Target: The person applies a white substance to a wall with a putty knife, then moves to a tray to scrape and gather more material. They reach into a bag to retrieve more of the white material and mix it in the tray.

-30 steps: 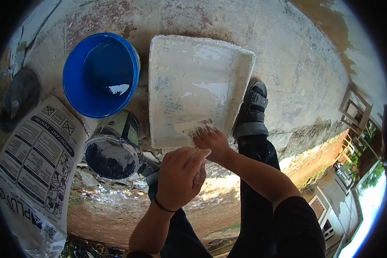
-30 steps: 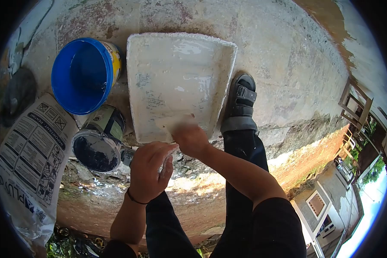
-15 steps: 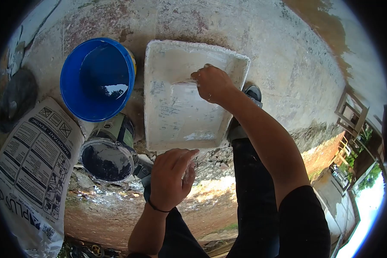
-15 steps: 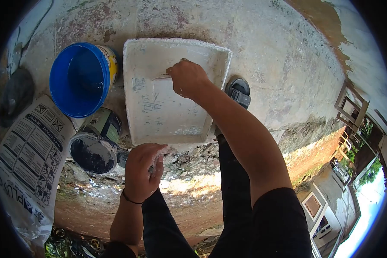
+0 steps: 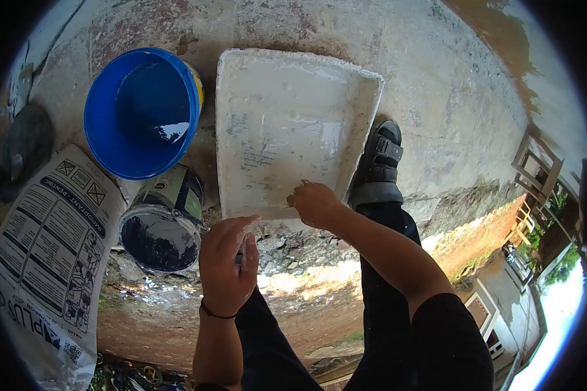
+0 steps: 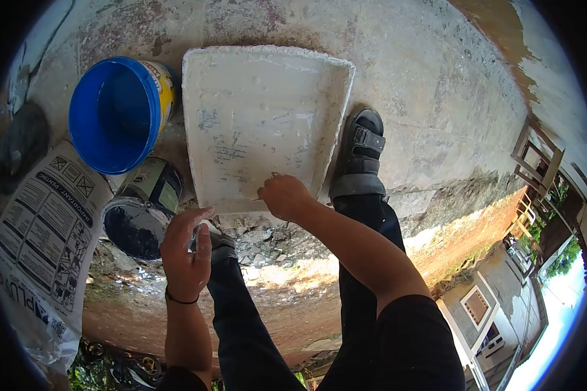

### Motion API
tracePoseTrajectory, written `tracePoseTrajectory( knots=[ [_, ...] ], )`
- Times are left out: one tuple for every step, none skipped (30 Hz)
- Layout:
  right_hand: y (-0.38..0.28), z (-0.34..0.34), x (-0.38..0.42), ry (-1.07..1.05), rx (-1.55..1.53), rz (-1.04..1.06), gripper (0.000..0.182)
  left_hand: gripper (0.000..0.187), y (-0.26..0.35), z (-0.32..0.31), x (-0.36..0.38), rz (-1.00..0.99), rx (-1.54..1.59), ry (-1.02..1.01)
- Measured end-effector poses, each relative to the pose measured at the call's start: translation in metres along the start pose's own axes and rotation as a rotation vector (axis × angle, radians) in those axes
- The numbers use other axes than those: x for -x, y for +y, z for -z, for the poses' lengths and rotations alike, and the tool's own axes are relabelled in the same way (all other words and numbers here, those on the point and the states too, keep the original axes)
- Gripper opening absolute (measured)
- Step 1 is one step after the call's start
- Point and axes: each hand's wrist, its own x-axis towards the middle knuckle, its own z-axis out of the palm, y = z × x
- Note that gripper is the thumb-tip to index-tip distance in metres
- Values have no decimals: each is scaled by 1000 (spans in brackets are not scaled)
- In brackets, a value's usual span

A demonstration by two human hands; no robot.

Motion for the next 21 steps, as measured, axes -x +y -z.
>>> tracePoseTrajectory(
  knots=[
    [2,6,-6,-20,13,-21,19,22,1,0,0,0,-5,-1],
    [5,13,-11,-19,9,-20,19,23,2,-1,0,-13,-16,-7],
    [10,24,-16,-14,47,-25,20,23,3,-1,-1,-28,-24,-12],
    [13,40,-21,-10,87,-29,20,23,4,-1,-2,-30,-23,-11],
    [16,56,-24,27,114,-64,20,23,4,-2,-3,-43,-16,-10],
    [19,74,-27,63,142,-99,21,23,6,-2,-5,-57,-7,-7],
    [25,89,-33,90,167,-118,23,23,7,-3,-8,-60,-4,-3],
    [29,103,-38,136,190,-131,25,23,10,-4,-11,-62,5,8],
    [30,119,-42,134,210,-164,28,23,12,-5,-15,-64,14,18],
    [36,127,-47,176,197,-163,30,23,15,-5,-19,-67,16,20],
    [42,133,-51,218,184,-162,32,23,18,-5,-24,-73,19,32],
    [43,142,-53,220,187,-162,32,22,20,-4,-29,-79,21,45],
    [45,150,-56,255,203,-214,34,22,21,-4,-35,-80,21,47],
    [46,157,-57,291,217,-265,36,22,22,-3,-40,-98,46,73],
    [47,165,-58,293,216,-264,36,22,24,-2,-45,-116,70,97],
    [48,173,-56,271,157,-329,37,22,25,0,-51,-116,67,95],
    [48,176,-53,248,98,-396,37,20,27,3,-56,-158,41,99],
    [50,166,-48,393,122,-347,33,20,28,6,-59,-201,16,104],
    [46,159,-44,397,125,-347,33,20,29,7,-61,-205,16,107],
    [42,149,-38,416,139,-264,29,20,30,8,-62,-212,10,112],
    [36,138,-32,433,151,-181,25,20,30,9,-63,-217,2,115]
  ],
)
